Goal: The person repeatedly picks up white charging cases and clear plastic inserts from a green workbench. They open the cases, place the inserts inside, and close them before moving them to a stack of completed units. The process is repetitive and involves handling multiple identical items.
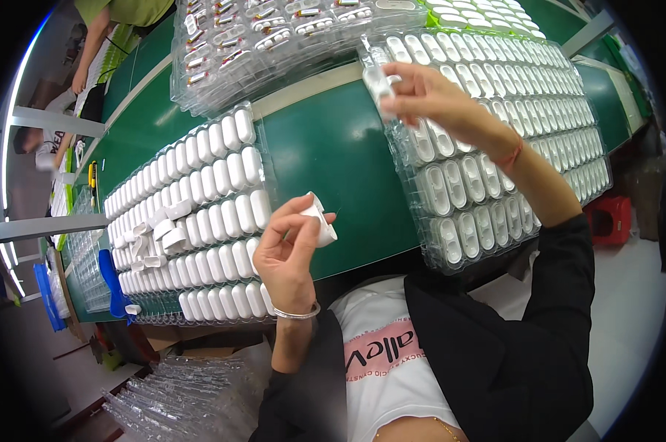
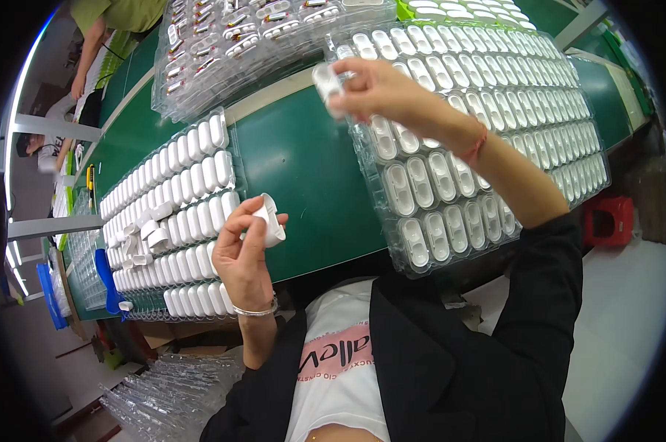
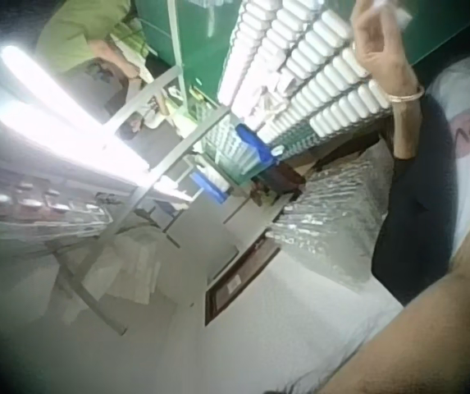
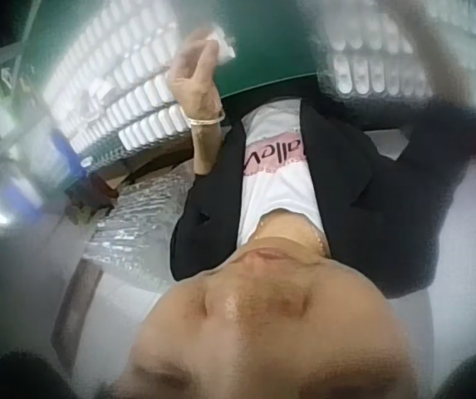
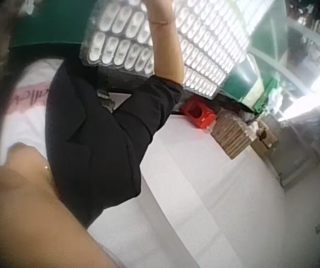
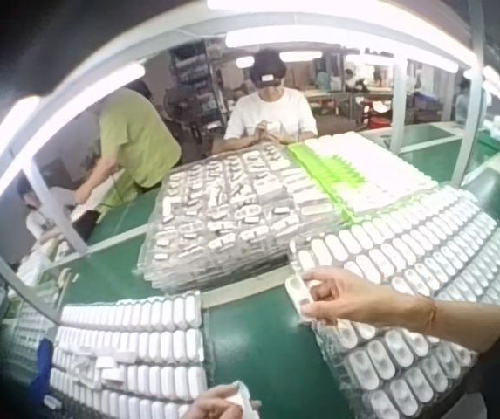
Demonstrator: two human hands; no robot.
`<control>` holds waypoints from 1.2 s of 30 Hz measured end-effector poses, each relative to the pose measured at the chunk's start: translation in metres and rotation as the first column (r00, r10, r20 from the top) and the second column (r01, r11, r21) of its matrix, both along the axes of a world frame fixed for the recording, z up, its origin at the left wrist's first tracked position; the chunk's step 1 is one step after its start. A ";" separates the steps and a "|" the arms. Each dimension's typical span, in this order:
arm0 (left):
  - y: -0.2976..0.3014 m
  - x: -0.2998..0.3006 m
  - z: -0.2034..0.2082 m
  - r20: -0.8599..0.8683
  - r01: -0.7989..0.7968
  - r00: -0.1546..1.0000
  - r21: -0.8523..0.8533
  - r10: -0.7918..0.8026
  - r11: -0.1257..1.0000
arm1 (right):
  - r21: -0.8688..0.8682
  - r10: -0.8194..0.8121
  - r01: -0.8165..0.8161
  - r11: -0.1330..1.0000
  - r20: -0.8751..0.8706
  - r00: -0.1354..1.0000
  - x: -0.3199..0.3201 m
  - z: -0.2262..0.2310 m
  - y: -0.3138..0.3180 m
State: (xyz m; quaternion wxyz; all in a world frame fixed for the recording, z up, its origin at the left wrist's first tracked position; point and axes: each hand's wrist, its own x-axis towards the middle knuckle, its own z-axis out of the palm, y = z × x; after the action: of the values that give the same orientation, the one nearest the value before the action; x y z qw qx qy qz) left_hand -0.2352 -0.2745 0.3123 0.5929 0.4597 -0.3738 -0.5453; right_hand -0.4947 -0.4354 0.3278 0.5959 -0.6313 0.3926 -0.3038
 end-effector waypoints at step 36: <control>0.008 -0.041 -0.022 -0.016 0.059 0.998 -0.028 -0.060 0.998 | 0.212 0.262 -0.284 0.935 0.128 0.957 0.034 -0.006 0.079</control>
State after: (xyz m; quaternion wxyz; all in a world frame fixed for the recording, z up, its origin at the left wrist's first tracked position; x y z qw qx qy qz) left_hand -0.2761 -0.2668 0.2902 0.5856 0.4358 -0.3898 -0.5614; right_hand -0.4606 -0.3560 0.3219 0.7193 -0.5913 0.3039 -0.2013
